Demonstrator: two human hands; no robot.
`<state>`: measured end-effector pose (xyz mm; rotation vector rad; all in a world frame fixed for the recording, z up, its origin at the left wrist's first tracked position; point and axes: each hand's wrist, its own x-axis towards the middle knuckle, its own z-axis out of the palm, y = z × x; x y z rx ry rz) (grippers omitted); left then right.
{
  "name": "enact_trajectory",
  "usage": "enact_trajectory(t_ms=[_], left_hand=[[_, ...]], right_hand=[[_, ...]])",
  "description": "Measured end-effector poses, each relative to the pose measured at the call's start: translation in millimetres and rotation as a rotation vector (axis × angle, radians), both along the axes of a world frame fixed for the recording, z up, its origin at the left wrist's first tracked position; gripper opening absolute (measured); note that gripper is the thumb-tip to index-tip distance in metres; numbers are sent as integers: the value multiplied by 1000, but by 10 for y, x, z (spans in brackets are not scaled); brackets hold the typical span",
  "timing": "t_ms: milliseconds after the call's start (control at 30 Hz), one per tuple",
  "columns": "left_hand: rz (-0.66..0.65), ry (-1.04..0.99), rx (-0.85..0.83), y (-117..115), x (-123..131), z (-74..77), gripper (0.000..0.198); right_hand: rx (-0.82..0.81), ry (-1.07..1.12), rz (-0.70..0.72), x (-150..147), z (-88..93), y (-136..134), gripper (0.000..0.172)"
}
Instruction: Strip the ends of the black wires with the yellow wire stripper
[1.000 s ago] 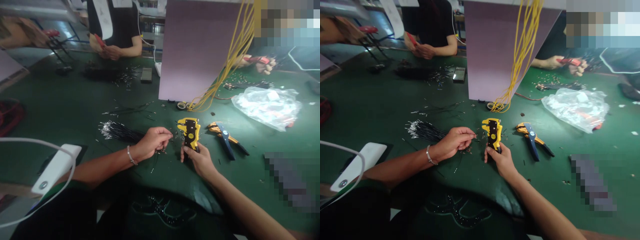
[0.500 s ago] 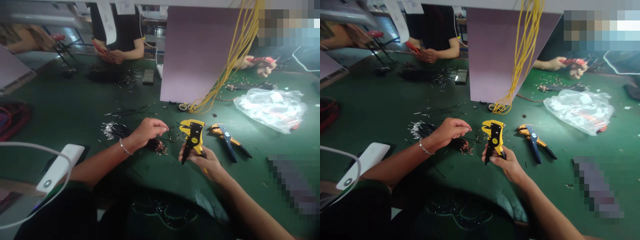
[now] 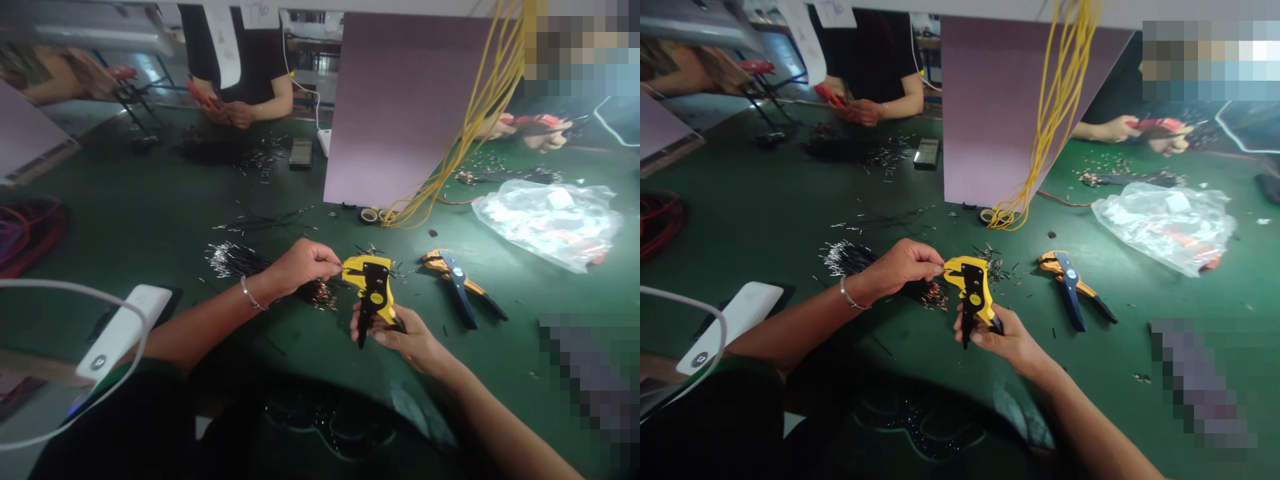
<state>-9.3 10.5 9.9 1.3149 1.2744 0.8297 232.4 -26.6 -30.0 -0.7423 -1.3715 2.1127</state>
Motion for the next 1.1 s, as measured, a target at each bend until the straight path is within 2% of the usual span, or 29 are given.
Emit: enact_trajectory(t_ms=[400, 633, 1000, 1100], left_hand=[[-39, -64, -47, -10, -24, 68, 8], [-41, -101, -94, -9, -16, 47, 7], [-79, -119, -130, -1, -16, 10, 6], [-96, -125, -126, -20, -6, 8, 6]], right_hand=[[-46, 67, 15, -2, -7, 6, 43], [-43, 67, 48, 11, -15, 22, 46], [124, -6, 203, 66, -25, 68, 58], [123, 0, 243, 70, -27, 70, 61]])
